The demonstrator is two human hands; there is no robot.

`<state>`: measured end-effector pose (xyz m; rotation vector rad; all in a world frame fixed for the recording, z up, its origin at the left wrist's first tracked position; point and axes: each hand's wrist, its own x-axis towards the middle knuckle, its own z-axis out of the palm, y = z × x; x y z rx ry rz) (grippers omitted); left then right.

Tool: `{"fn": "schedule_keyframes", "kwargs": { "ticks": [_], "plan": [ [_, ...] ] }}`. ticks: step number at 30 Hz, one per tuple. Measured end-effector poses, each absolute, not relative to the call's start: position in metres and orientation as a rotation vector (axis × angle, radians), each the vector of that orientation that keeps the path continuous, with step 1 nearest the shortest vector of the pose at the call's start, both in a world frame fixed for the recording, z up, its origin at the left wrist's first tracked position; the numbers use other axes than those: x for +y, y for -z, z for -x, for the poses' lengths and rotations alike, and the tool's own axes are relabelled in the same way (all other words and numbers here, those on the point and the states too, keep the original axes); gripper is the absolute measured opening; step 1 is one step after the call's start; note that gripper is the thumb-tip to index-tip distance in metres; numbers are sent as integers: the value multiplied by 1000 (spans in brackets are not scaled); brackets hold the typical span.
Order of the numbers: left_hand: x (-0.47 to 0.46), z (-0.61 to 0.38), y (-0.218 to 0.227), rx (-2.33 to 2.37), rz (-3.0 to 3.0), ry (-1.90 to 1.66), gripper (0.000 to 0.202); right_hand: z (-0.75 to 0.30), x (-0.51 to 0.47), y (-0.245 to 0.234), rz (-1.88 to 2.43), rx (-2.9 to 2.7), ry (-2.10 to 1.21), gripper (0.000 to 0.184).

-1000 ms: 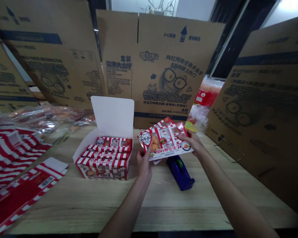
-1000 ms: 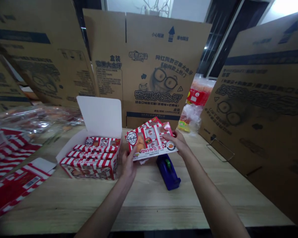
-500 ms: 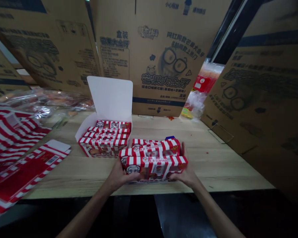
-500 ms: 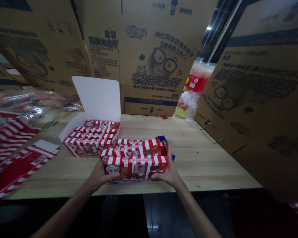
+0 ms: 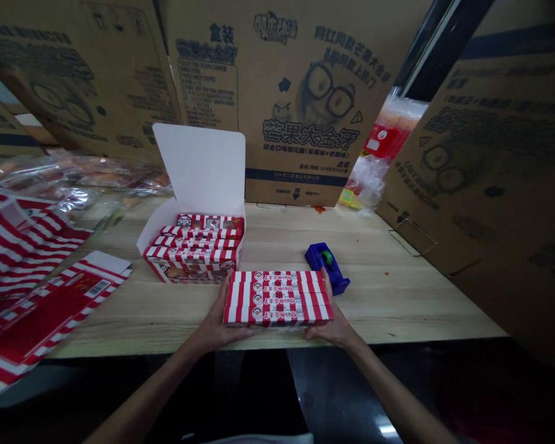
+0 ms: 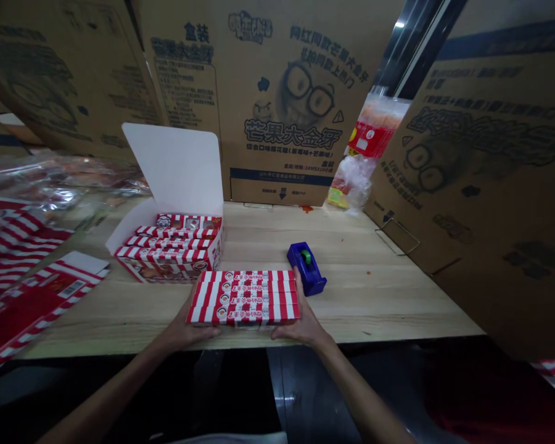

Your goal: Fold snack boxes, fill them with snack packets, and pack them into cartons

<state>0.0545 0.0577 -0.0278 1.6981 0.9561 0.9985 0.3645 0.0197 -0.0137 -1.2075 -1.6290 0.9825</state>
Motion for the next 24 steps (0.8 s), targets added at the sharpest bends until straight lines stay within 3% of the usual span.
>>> {"fn": "schedule_keyframes", "kwargs": {
  "ticks": [9, 18, 24],
  "plan": [
    [58, -65, 18, 1025, -1632, -1035, 121, -375, 25, 13, 1242, -1751, -992, 148],
    [60, -65, 10, 973, -1583, -1064, 118, -359, 30, -92, 1298, -2478, -607, 132],
    [57, -69, 15, 1017, -1595, -1081, 119, -320, 56, -98, 1257, -2799, -401, 121]
  ]
}}
